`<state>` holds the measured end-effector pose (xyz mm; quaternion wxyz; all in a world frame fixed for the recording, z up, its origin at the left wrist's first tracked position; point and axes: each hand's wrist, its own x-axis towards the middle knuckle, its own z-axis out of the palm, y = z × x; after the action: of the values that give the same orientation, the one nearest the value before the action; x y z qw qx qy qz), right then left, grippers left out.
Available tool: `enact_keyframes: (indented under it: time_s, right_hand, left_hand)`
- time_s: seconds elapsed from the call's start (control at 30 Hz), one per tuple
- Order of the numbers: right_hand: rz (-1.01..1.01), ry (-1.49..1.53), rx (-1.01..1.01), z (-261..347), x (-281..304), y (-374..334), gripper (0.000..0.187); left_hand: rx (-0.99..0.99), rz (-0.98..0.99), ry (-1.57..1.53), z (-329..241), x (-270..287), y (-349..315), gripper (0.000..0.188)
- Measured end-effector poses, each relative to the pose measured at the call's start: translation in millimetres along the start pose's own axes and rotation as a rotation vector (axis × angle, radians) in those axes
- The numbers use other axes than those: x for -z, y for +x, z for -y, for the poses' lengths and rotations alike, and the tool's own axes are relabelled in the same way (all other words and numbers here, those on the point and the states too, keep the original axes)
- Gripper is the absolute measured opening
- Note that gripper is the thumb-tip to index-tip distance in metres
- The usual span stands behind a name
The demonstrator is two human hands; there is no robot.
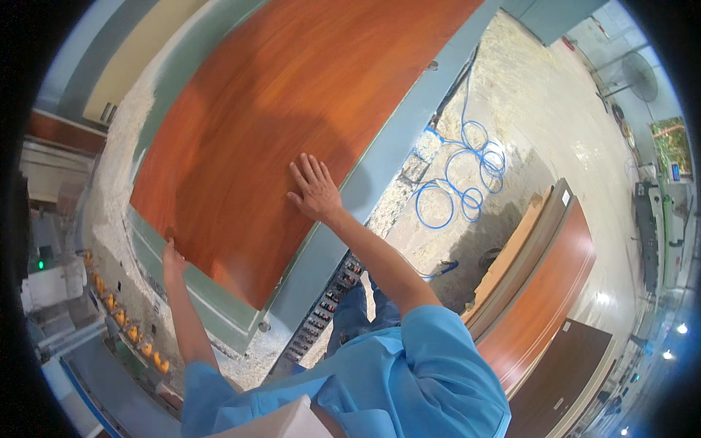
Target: The person places a large reddish-brown wood panel onto a machine table, then walks to a control desk to operate a computer and review documents. They return to the panel to measure it with a tape measure and apply a printed label to its surface.
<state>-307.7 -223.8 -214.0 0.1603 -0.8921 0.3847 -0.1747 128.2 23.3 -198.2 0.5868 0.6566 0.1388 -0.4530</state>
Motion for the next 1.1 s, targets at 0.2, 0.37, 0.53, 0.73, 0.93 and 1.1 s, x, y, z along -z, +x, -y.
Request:
enact_keyframes:
  time_s: [0.2,0.37,0.53,0.73,0.93,1.1]
  right_hand:
    - [0.036,-0.024,-0.017,2.4,-3.7,1.9,0.072]
    - [0.069,-0.042,-0.027,3.2,-3.0,3.9,0.072]
    - [0.047,-0.055,-0.039,5.2,-2.7,5.0,0.071]
    - [0.051,-0.002,0.034,-5.4,-0.1,1.2,0.068]
    - [0.012,-0.044,0.076,-5.2,5.6,-1.2,0.067]
    - [0.046,-0.077,0.066,-2.9,8.4,-6.9,0.068]
  left_hand:
    - [0.096,-0.147,0.133,11.1,21.1,49.3,0.069]
    - [0.071,-0.08,0.163,22.4,32.1,64.9,0.079]
    - [0.076,-0.163,0.156,27.3,26.7,64.0,0.067]
    - [-0.004,-0.134,0.128,30.9,28.9,60.5,0.063]
    - [-0.212,0.196,0.004,42.7,34.9,65.4,0.057]
    - [-0.096,-0.296,0.147,55.5,27.9,55.4,0.064]
